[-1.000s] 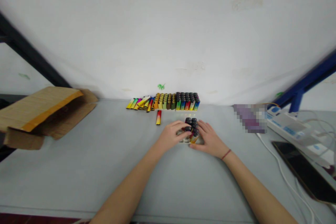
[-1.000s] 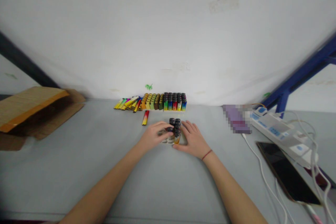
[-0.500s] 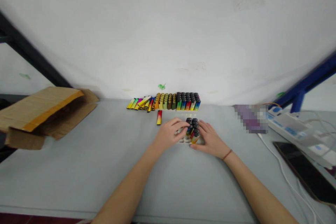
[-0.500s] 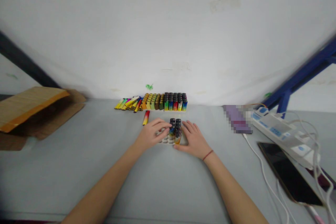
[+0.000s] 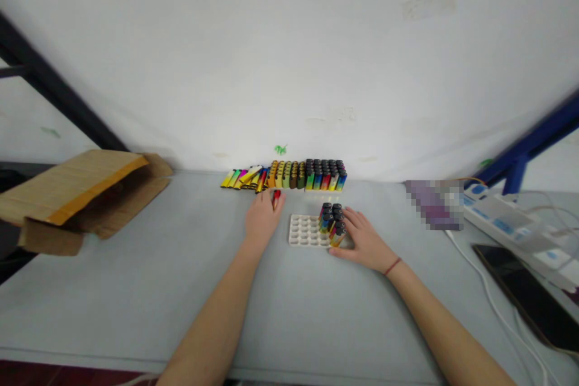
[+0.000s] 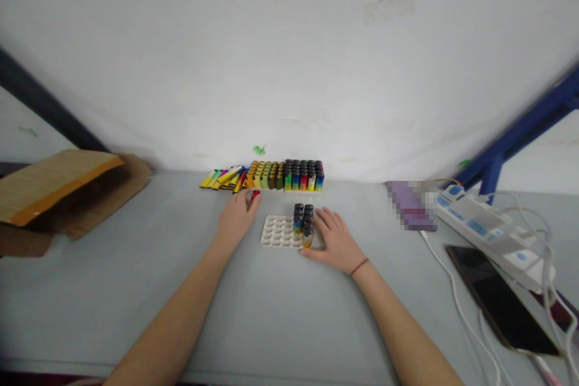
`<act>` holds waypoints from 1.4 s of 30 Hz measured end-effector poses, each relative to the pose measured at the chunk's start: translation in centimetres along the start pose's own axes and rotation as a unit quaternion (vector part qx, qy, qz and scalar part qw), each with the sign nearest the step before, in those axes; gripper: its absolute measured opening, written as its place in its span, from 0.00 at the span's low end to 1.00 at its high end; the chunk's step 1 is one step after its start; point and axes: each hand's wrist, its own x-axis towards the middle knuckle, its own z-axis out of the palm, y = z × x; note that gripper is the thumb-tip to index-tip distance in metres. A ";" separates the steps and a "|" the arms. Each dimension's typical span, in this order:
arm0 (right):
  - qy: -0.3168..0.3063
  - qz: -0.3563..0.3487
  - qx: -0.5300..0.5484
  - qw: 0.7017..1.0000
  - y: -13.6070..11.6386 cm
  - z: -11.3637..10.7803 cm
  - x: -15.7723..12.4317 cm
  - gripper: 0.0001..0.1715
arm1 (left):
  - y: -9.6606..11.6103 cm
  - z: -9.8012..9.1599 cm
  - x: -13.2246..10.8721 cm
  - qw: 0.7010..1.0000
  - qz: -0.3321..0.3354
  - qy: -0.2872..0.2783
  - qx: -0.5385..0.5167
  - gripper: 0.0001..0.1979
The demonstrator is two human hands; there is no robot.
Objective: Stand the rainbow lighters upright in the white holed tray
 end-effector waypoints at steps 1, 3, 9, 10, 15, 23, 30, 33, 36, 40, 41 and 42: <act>0.000 0.000 0.000 1.000 0.0 0.0 0.0 0.50 | 0.0 0.0 0.0 1.000 -0.010 -0.008 0.016 0.24; -0.004 0.001 0.000 1.000 0.0 -0.1 0.0 0.50 | 0.2 -0.2 -0.1 0.998 -0.014 -0.033 0.051 0.24; -0.012 0.010 -0.008 1.000 -0.1 -0.2 0.1 0.51 | 0.3 -1.4 -0.1 0.992 -0.013 -0.110 0.059 0.15; -0.011 0.009 -0.008 1.000 -0.1 -0.2 0.1 0.51 | 0.3 -1.5 -0.1 0.992 -0.013 -0.116 0.048 0.14; -0.001 0.000 0.001 1.000 0.0 -0.1 0.0 0.49 | -0.2 -1.0 0.3 0.994 0.002 -0.093 -0.058 0.15; -0.001 -0.002 0.002 1.000 0.0 -0.1 0.0 0.49 | 1.1 -0.6 0.7 0.840 -0.177 -0.090 -0.505 0.12; -0.002 0.002 -0.005 1.000 -0.1 -0.1 0.0 0.51 | 2.7 -1.6 0.3 0.725 -0.231 -0.126 -0.637 0.21; -0.004 0.001 -0.004 1.000 -0.1 -0.1 0.0 0.51 | 3.1 -1.7 0.0 0.714 -0.234 -0.131 -0.647 0.28; -0.001 -0.002 -0.002 1.000 0.0 -0.1 0.0 0.50 | 3.3 -1.6 -0.3 0.720 -0.225 -0.121 -0.646 0.30; 0.000 -0.001 -0.001 1.000 0.1 0.0 -0.1 0.50 | 3.7 -1.6 -0.7 0.710 -0.234 -0.131 -0.651 0.30; 0.000 -0.001 -0.002 1.000 0.1 0.0 -0.1 0.50 | 3.8 -1.6 -0.8 0.707 -0.238 -0.132 -0.653 0.29; 0.001 -0.001 -0.002 1.000 0.1 0.0 -0.1 0.50 | 3.9 -1.6 -0.8 0.706 -0.241 -0.131 -0.653 0.29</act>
